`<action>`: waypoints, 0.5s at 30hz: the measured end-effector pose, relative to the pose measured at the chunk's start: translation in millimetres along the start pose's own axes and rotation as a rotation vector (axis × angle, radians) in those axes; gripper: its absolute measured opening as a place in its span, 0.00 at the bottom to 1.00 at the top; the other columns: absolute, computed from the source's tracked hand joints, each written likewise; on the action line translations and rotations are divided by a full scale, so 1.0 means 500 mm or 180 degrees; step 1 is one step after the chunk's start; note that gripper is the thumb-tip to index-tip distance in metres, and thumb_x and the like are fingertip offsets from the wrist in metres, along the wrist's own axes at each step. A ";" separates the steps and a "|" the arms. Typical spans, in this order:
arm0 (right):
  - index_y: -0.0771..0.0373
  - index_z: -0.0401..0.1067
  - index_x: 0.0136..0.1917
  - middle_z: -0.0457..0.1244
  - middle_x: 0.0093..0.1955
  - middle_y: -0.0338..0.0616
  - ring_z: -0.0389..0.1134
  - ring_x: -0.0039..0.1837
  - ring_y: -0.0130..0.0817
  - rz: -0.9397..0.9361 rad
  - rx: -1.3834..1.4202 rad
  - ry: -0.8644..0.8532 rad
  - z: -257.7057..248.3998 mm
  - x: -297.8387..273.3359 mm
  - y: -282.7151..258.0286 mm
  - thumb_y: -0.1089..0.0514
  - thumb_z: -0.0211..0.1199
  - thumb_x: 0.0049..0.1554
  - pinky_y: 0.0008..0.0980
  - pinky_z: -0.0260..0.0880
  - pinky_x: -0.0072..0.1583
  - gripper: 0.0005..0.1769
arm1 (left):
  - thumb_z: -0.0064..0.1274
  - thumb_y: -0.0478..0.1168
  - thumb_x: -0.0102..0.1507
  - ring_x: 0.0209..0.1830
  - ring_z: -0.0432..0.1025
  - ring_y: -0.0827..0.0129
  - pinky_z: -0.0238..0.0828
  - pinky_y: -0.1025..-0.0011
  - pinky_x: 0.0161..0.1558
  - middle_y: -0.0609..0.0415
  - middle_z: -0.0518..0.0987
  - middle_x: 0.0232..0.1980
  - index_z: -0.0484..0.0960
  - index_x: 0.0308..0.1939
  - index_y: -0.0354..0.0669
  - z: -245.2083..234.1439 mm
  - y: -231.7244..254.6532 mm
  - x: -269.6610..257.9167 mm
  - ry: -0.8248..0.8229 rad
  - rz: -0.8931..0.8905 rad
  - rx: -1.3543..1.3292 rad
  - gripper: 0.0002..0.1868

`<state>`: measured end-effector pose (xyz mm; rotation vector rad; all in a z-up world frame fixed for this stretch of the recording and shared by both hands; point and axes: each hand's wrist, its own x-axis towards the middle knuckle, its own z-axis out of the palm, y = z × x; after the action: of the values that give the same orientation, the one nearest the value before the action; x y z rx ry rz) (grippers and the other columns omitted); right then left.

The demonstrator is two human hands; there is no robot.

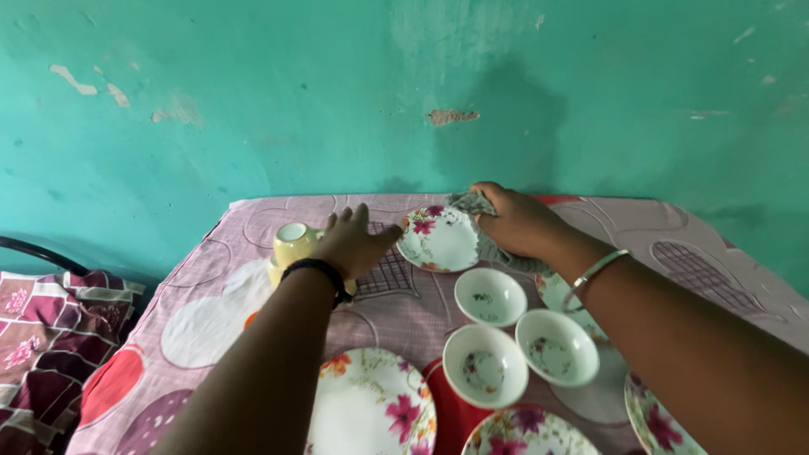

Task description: The person wipes various plates and small bowls with a cloth, handling each item individually while they are laid out on a table.

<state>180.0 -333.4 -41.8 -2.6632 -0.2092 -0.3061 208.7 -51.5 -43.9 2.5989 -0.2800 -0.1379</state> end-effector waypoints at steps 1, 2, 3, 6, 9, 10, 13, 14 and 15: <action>0.54 0.58 0.75 0.63 0.68 0.61 0.65 0.68 0.55 -0.0035 0.0017 0.0019 -0.007 0.016 0.016 0.48 0.61 0.57 0.46 0.65 0.66 0.35 | 0.46 0.70 0.63 0.84 0.33 0.45 0.36 0.49 0.78 0.42 0.45 0.83 0.48 0.80 0.44 0.004 0.021 0.009 0.0001 -0.0063 0.0156 0.52; 0.54 0.56 0.76 0.64 0.67 0.61 0.66 0.68 0.55 0.0048 0.0017 -0.0046 -0.014 0.029 0.031 0.48 0.60 0.57 0.46 0.65 0.66 0.36 | 0.47 0.70 0.63 0.84 0.33 0.47 0.35 0.48 0.79 0.44 0.45 0.83 0.48 0.80 0.46 0.011 0.040 0.014 -0.0005 -0.0127 0.0310 0.51; 0.53 0.55 0.78 0.64 0.67 0.61 0.66 0.68 0.55 0.0131 0.0016 -0.0112 -0.021 0.041 0.046 0.48 0.59 0.58 0.46 0.65 0.67 0.37 | 0.47 0.70 0.63 0.85 0.32 0.49 0.34 0.48 0.79 0.46 0.44 0.83 0.48 0.80 0.48 0.016 0.055 0.018 -0.0011 -0.0191 0.0463 0.51; 0.54 0.50 0.80 0.64 0.66 0.64 0.66 0.68 0.56 0.0266 0.0005 -0.0233 -0.033 0.068 0.087 0.47 0.59 0.58 0.46 0.65 0.66 0.41 | 0.53 0.65 0.63 0.84 0.32 0.51 0.30 0.46 0.78 0.46 0.44 0.83 0.49 0.79 0.50 0.036 0.088 0.026 0.0180 0.0087 0.1226 0.49; 0.57 0.49 0.79 0.63 0.66 0.64 0.66 0.67 0.57 0.0236 0.0009 -0.0251 -0.028 0.094 0.125 0.46 0.60 0.57 0.47 0.65 0.65 0.42 | 0.57 0.61 0.61 0.84 0.33 0.55 0.31 0.44 0.78 0.49 0.44 0.83 0.49 0.79 0.53 0.077 0.110 0.044 0.0181 0.0320 0.1729 0.50; 0.58 0.49 0.79 0.64 0.66 0.64 0.66 0.67 0.57 0.0219 0.0014 -0.0250 -0.023 0.100 0.137 0.46 0.60 0.57 0.47 0.65 0.65 0.42 | 0.56 0.60 0.61 0.84 0.33 0.55 0.31 0.44 0.77 0.49 0.45 0.83 0.50 0.79 0.52 0.091 0.114 0.053 0.0156 0.0388 0.1833 0.49; 0.58 0.51 0.78 0.65 0.63 0.65 0.68 0.66 0.57 0.0333 -0.0101 -0.0432 -0.001 0.119 0.161 0.46 0.60 0.58 0.48 0.67 0.64 0.40 | 0.57 0.59 0.62 0.84 0.34 0.54 0.32 0.44 0.77 0.49 0.45 0.83 0.51 0.78 0.52 0.127 0.117 0.088 0.0083 0.0538 0.2077 0.47; 0.58 0.52 0.77 0.65 0.63 0.65 0.68 0.65 0.57 0.0279 -0.0072 -0.0436 0.007 0.125 0.168 0.46 0.60 0.57 0.48 0.67 0.63 0.40 | 0.57 0.58 0.61 0.84 0.34 0.55 0.33 0.44 0.77 0.50 0.46 0.83 0.52 0.78 0.53 0.140 0.116 0.101 0.0046 0.0554 0.2116 0.47; 0.58 0.53 0.76 0.65 0.63 0.65 0.68 0.65 0.57 0.0225 -0.0043 -0.0440 0.014 0.130 0.176 0.46 0.61 0.57 0.48 0.67 0.63 0.39 | 0.57 0.58 0.61 0.84 0.34 0.55 0.33 0.44 0.77 0.50 0.46 0.83 0.52 0.78 0.53 0.153 0.113 0.113 0.0008 0.0571 0.2155 0.46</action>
<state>261.3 -402.0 -68.3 -2.7000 -0.1561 -0.1014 242.6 -149.4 -83.6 3.2166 -0.6509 0.0343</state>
